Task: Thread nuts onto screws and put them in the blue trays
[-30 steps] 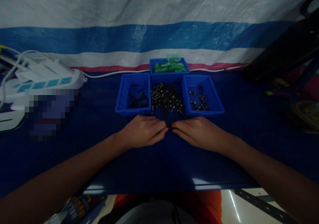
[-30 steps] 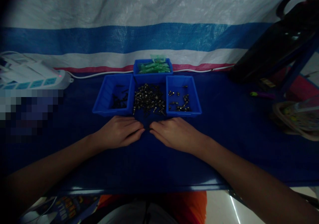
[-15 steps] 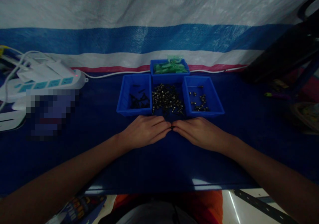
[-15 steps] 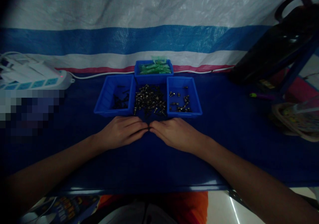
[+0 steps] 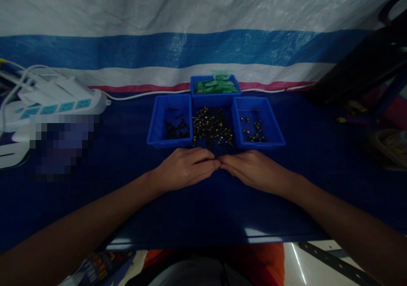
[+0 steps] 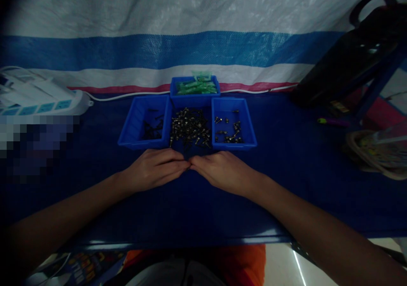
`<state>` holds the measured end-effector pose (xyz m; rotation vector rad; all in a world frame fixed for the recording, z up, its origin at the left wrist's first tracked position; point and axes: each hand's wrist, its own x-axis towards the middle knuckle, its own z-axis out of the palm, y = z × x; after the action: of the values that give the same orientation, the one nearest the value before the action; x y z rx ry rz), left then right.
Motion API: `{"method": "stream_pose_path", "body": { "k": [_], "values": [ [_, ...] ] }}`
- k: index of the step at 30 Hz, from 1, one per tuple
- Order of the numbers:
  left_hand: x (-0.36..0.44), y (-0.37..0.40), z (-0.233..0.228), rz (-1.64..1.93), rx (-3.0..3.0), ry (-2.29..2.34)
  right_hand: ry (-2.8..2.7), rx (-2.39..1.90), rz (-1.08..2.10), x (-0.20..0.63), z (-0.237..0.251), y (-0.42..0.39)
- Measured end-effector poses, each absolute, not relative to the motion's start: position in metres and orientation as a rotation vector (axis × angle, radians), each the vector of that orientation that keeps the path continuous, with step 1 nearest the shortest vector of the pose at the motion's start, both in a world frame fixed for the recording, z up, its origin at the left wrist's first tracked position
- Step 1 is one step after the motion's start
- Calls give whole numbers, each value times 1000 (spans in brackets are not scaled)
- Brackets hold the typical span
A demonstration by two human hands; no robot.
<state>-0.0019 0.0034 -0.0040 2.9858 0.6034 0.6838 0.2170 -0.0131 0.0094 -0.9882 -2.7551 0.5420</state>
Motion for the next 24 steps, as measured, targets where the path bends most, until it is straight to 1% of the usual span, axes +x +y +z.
{"method": "stream_pose_path", "body": {
  "k": [9,16,24],
  "values": [
    [1,1,-3,678,2957,585,-2750,-1015,528,214,12,-14],
    [1,5,-6,611,2820,709,-2746,-1044,577,215,15,-15],
    [1,4,-4,554,2895,707,-2758,-1036,388,213,12,-15]
  ]
}}
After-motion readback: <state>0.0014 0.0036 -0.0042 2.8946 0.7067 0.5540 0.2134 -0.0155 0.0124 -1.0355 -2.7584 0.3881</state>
